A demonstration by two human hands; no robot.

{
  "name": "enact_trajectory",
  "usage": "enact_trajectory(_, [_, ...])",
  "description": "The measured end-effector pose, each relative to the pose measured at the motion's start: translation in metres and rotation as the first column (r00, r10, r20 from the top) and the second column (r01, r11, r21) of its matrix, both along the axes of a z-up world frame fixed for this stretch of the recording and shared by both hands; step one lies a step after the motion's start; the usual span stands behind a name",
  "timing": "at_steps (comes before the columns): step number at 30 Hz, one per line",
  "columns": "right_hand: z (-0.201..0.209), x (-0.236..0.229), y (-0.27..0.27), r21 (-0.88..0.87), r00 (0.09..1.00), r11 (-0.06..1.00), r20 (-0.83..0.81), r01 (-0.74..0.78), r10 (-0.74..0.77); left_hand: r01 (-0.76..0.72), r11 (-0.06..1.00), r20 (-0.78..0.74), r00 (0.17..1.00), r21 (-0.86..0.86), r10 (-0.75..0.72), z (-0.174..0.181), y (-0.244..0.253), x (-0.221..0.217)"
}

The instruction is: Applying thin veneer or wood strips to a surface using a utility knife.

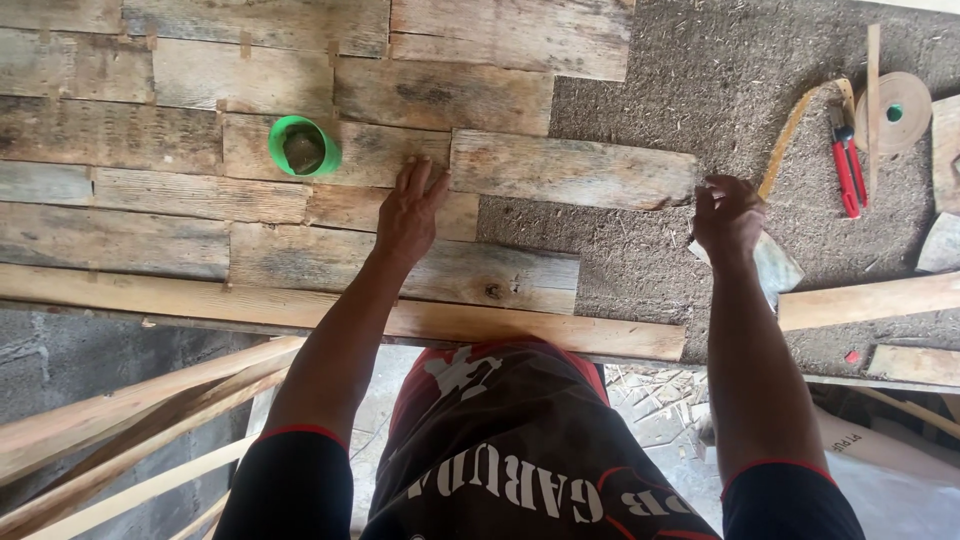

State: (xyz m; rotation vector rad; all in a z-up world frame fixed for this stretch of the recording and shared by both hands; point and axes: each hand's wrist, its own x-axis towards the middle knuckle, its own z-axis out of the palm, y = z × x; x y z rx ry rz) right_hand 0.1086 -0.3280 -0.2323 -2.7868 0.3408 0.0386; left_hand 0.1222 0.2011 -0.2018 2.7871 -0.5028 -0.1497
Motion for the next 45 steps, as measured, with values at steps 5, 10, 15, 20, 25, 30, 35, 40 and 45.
enact_trajectory(5, [0.01, -0.001, 0.022, 0.045, 0.998, 0.998, -0.036, 0.049, -0.047, 0.014, 1.0, 0.047, 0.999, -0.014, -0.013, -0.003, 0.001, 0.0])
enact_trajectory(10, [0.003, -0.004, 0.022, 0.071, 0.996, 0.994, -0.057, 0.08, -0.076, 0.0, 1.0, 0.023, 1.0, 0.01, -0.001, -0.003, 0.001, 0.0])
enact_trajectory(15, [0.001, -0.005, 0.023, 0.049, 0.998, 0.998, -0.037, 0.045, -0.044, 0.001, 1.0, 0.056, 0.998, -0.028, 0.0, -0.008, 0.005, -0.001])
enact_trajectory(20, [-0.001, -0.004, 0.023, 0.05, 0.998, 0.997, -0.036, 0.054, -0.053, 0.008, 1.0, 0.041, 0.999, -0.014, -0.008, -0.005, 0.004, 0.001])
enact_trajectory(25, [0.001, -0.003, 0.025, 0.064, 0.989, 0.991, -0.098, 0.114, -0.108, -0.001, 1.0, 0.011, 1.0, 0.0, 0.001, -0.005, 0.005, 0.002])
enact_trajectory(30, [-0.003, -0.004, 0.024, 0.02, 0.998, 0.998, -0.043, 0.056, -0.055, 0.01, 1.0, 0.025, 1.0, -0.007, -0.009, -0.01, 0.006, 0.002])
enact_trajectory(35, [0.0, -0.005, 0.024, 0.027, 0.999, 0.999, -0.031, 0.044, -0.044, 0.015, 1.0, 0.015, 1.0, -0.004, -0.015, -0.007, 0.006, 0.002])
enact_trajectory(40, [0.003, -0.002, 0.023, 0.069, 0.992, 0.993, -0.081, 0.101, -0.095, 0.023, 1.0, 0.044, 0.999, -0.002, -0.023, -0.006, 0.006, 0.001])
enact_trajectory(45, [0.007, -0.008, 0.02, 0.158, 0.994, 0.982, -0.004, 0.108, -0.108, 0.018, 0.999, 0.054, 0.998, -0.031, -0.017, -0.007, 0.005, 0.001])
